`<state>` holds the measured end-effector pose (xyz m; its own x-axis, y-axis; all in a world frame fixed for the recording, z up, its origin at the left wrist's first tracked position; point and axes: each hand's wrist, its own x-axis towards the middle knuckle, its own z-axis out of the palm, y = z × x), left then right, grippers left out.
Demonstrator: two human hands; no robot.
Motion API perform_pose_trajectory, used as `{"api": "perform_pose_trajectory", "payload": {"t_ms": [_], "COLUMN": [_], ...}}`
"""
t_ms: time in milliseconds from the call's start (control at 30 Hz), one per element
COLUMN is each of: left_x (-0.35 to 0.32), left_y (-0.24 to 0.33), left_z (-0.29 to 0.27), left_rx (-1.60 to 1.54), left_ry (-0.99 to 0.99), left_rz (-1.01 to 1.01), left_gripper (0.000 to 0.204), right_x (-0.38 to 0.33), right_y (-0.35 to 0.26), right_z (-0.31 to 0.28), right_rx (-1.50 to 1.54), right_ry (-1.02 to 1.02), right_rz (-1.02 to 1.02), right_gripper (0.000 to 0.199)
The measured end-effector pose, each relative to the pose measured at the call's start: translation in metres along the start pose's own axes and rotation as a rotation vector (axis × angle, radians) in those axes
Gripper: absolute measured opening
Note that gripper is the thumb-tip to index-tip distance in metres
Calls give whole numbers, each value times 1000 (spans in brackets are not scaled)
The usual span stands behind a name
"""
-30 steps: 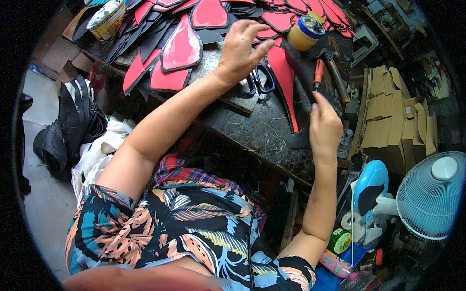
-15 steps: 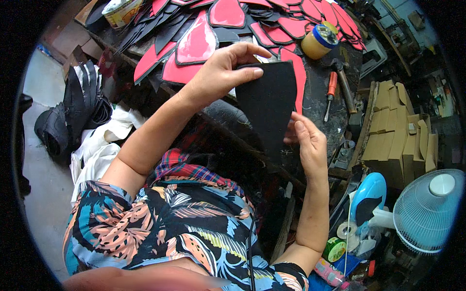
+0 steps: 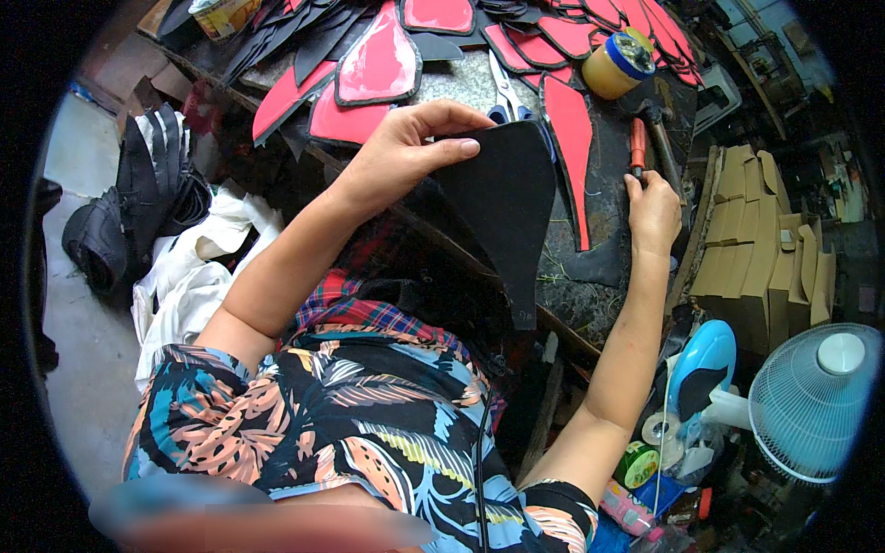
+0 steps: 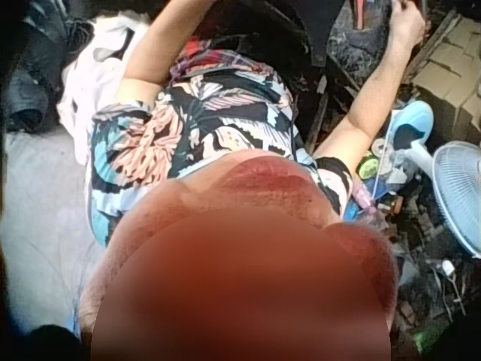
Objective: The person uses scissors to trim excess white insole material from the inside of black sandals. They repeatedly lift the upper strap, cut along the inner edge, and remove trimmed pieces. After finishing one sandal, they place it aside and begin the same process on a second sandal.
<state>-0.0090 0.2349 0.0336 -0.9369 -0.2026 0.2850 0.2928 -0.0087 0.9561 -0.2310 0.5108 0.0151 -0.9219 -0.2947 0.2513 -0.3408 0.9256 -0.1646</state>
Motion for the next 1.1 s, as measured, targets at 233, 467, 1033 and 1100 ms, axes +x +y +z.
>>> {"api": "perform_pose_trajectory", "payload": {"t_ms": [233,467,1033,1100], "left_x": [-22,-41,18,24], "left_y": [50,87,-4,2], "left_z": [-26,-12,18,24], "left_rx": [125,1114,1283,1290], "left_ry": [387,409,-440,-436], "left_rz": [403,1012,522,525], "left_gripper": [23,25,46,43], "right_x": [-8,-75,-37,-34], "right_y": [-11,-119,-110,-105], "right_z": [-24,-28,4,6], "right_rx": [890,1458,1456,1488], "right_ry": [-63,-659,-163,-146], "right_rz": [-97,-248,-87,-104], "right_gripper": [27,27,28,26]}}
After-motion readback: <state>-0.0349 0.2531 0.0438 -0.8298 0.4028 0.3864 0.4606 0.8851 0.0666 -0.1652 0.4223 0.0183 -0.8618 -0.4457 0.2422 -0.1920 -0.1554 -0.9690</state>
